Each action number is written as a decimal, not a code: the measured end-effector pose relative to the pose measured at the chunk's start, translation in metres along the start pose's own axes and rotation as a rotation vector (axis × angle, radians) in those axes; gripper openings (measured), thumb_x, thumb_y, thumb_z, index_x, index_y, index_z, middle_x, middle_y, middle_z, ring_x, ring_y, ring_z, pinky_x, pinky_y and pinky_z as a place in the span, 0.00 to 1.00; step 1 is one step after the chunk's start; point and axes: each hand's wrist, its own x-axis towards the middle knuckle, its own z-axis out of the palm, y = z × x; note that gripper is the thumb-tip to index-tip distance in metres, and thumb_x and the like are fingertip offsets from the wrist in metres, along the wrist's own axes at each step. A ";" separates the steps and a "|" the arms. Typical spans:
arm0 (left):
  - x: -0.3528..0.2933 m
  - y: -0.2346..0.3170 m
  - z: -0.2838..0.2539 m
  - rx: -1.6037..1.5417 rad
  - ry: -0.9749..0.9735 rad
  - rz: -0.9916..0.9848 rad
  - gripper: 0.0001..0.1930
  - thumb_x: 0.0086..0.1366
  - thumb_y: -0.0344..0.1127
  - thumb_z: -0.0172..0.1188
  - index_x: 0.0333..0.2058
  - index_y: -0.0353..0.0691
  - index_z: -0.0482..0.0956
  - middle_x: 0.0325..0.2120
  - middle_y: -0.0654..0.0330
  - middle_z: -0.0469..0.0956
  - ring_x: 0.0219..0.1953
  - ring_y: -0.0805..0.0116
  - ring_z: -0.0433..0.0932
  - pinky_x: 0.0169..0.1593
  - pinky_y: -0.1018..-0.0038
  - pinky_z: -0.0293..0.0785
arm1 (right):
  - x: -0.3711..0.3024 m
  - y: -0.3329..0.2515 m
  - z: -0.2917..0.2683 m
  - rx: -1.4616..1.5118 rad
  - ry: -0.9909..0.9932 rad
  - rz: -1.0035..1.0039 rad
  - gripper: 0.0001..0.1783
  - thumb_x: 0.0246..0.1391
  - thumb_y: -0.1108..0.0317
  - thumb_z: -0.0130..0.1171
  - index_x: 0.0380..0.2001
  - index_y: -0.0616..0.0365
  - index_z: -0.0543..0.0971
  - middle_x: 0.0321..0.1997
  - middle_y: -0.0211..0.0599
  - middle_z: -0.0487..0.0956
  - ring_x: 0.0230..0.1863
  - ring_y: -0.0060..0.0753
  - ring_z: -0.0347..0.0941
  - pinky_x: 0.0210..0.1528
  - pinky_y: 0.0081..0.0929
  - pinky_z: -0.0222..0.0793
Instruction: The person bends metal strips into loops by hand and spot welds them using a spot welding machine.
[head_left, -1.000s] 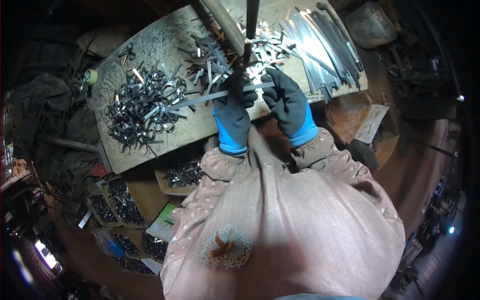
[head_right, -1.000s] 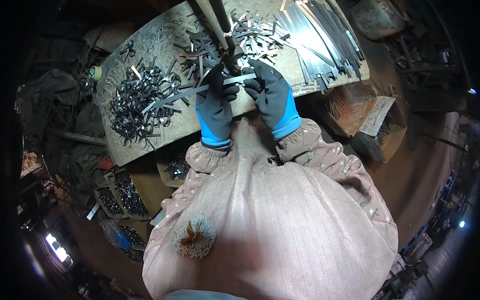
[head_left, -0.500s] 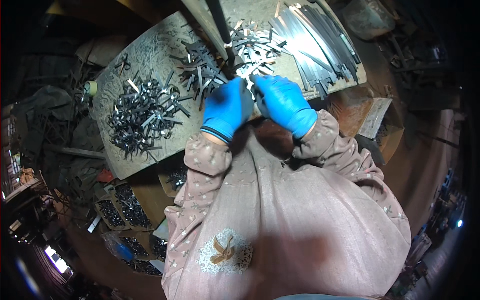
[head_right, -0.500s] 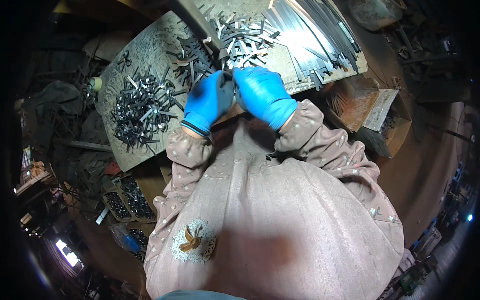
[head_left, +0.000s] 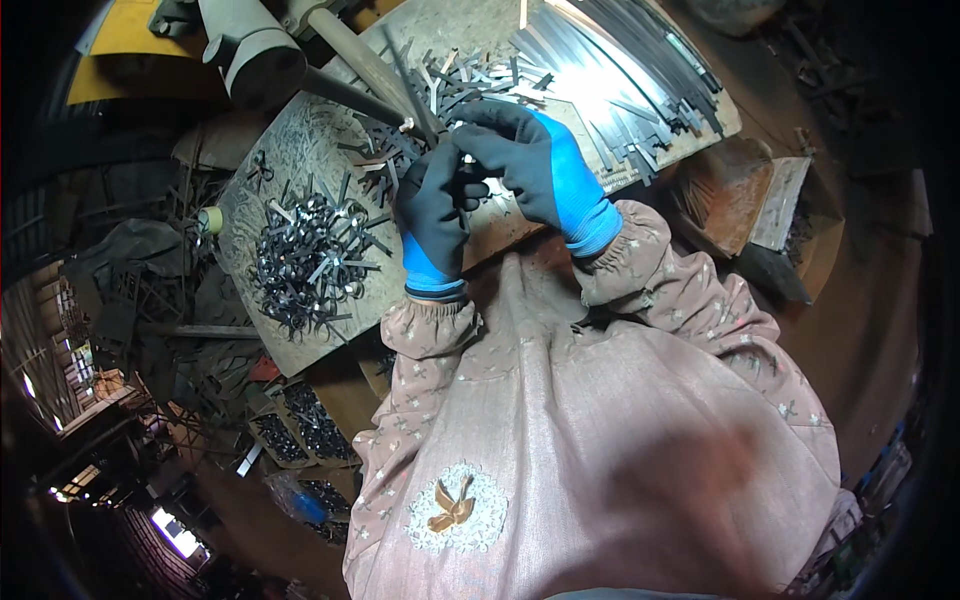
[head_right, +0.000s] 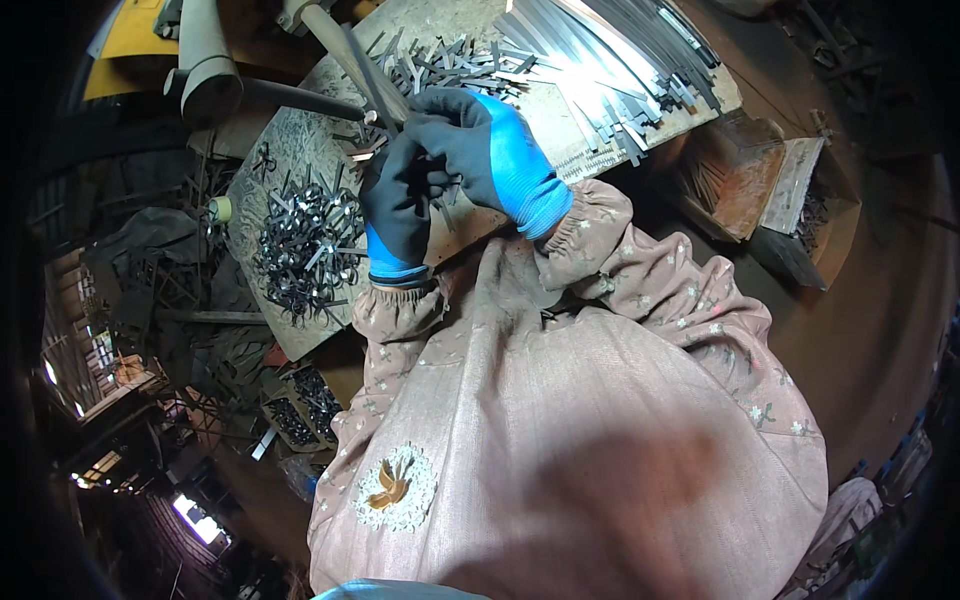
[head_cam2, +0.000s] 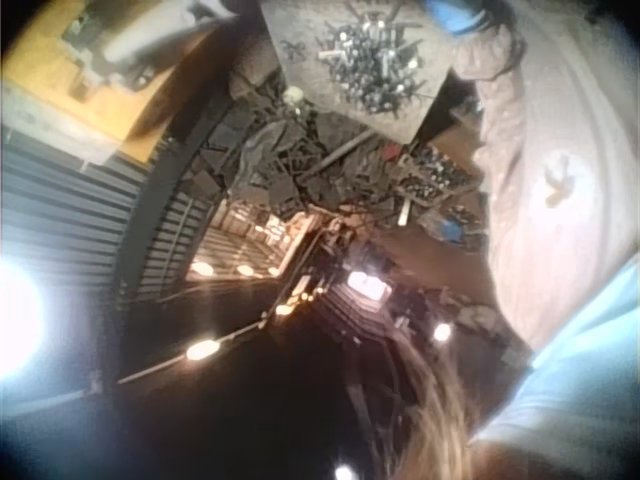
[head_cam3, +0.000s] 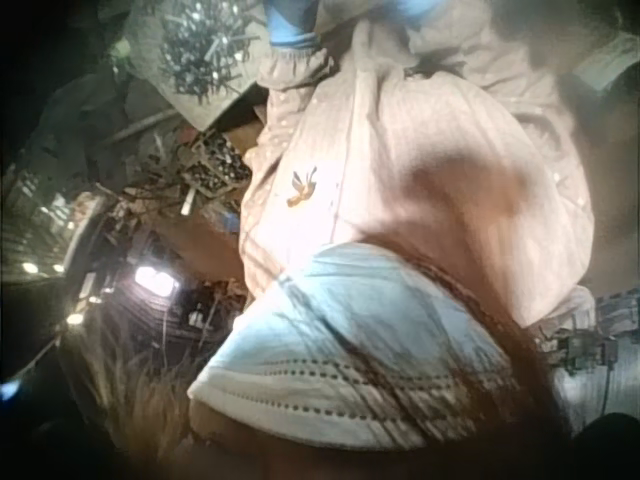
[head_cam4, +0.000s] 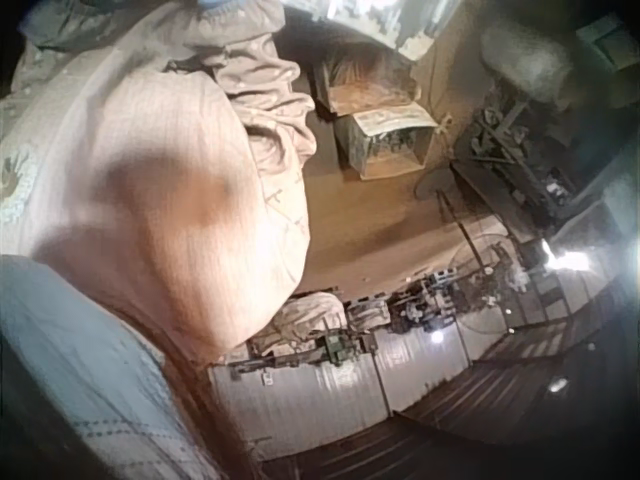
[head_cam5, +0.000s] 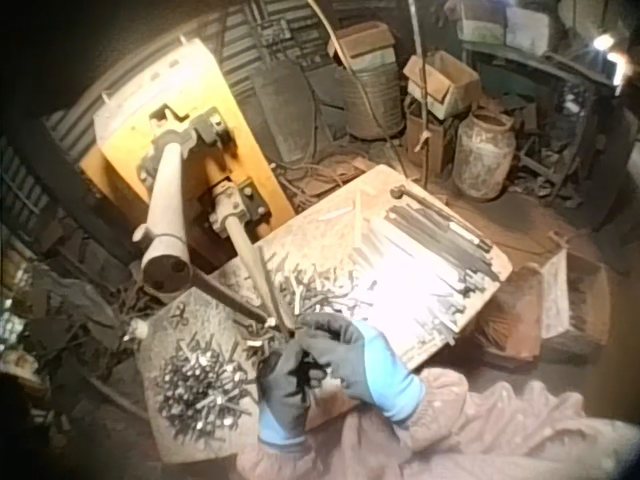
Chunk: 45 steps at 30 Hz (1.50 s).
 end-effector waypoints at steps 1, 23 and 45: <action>0.002 0.001 -0.002 0.188 0.032 0.057 0.19 0.64 0.21 0.53 0.54 0.36 0.76 0.34 0.62 0.79 0.29 0.77 0.78 0.32 0.83 0.74 | 0.001 0.002 0.001 0.028 -0.020 -0.011 0.18 0.57 0.69 0.66 0.49 0.65 0.78 0.42 0.32 0.81 0.42 0.21 0.76 0.44 0.22 0.74; 0.036 0.020 -0.050 0.901 -0.087 0.464 0.16 0.56 0.34 0.63 0.43 0.33 0.80 0.32 0.49 0.81 0.33 0.53 0.82 0.41 0.68 0.77 | 0.086 -0.006 -0.017 -1.165 -0.702 -0.738 0.20 0.44 0.68 0.60 0.43 0.58 0.80 0.38 0.45 0.77 0.38 0.45 0.76 0.41 0.34 0.75; 0.028 0.019 -0.066 0.717 -0.295 0.011 0.12 0.68 0.30 0.51 0.45 0.32 0.79 0.34 0.60 0.80 0.26 0.73 0.76 0.28 0.79 0.71 | 0.053 -0.001 -0.015 -0.820 -0.384 0.022 0.18 0.60 0.68 0.51 0.52 0.56 0.78 0.33 0.31 0.74 0.29 0.25 0.73 0.27 0.24 0.70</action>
